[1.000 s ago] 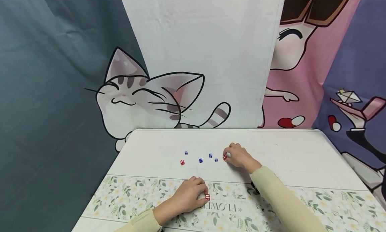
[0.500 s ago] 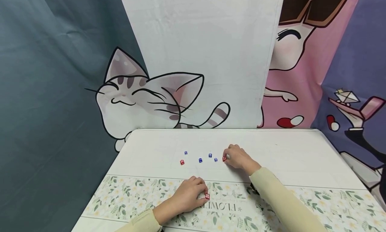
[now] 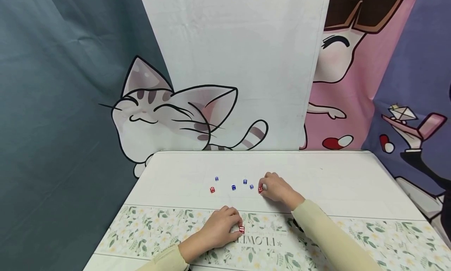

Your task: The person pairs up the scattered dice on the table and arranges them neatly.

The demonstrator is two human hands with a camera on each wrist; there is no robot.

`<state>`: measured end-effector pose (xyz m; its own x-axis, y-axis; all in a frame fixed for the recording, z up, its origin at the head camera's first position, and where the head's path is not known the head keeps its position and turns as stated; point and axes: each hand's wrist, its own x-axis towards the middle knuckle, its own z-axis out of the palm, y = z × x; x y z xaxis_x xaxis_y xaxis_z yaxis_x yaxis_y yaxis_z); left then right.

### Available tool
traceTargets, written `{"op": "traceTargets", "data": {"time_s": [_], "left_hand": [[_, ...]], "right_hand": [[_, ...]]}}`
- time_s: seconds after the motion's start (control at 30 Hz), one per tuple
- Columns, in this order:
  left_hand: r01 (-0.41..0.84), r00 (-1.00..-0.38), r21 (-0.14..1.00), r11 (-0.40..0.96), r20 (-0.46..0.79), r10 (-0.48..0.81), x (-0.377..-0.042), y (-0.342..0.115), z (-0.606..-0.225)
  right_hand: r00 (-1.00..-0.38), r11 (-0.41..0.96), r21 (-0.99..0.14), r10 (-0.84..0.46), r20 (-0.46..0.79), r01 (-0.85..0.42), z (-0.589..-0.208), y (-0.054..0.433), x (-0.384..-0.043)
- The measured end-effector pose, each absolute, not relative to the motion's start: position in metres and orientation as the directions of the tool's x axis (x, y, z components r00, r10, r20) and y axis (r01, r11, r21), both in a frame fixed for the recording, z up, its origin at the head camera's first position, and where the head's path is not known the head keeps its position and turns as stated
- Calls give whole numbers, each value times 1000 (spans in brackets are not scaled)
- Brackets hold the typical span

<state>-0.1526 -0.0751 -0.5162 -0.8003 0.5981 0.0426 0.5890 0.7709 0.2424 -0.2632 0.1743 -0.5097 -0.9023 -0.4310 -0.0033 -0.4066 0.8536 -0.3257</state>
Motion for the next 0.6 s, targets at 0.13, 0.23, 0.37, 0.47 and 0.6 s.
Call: {"op": "traceTargets", "data": {"time_s": [0.13,0.23,0.37,0.47,0.6], "left_hand": [[589,-800,243,771,44,598,-153,-75,-517],[589,-800,247,770,44,598,-153,-75,-517],[586,-802,252,770,41,596,-153,-75,-517],[586,-802,249,772,40,596,-153,-75,-517],[587,-802,247,771,44,596,-153,-75,-516]], "right_hand": [[-908,860,-330,-419,-24,-388,-510,174,-260],[-906,858,-336,-421,-31,-388,-509,174,-257],[-901,852,-339,-432,-27,-399,-508,173,-254],[-901,851,-339,-433,-26,-400,-507,172,-251],[-902,849,-348,-431,-23,-397,-505,171,-246]]}}
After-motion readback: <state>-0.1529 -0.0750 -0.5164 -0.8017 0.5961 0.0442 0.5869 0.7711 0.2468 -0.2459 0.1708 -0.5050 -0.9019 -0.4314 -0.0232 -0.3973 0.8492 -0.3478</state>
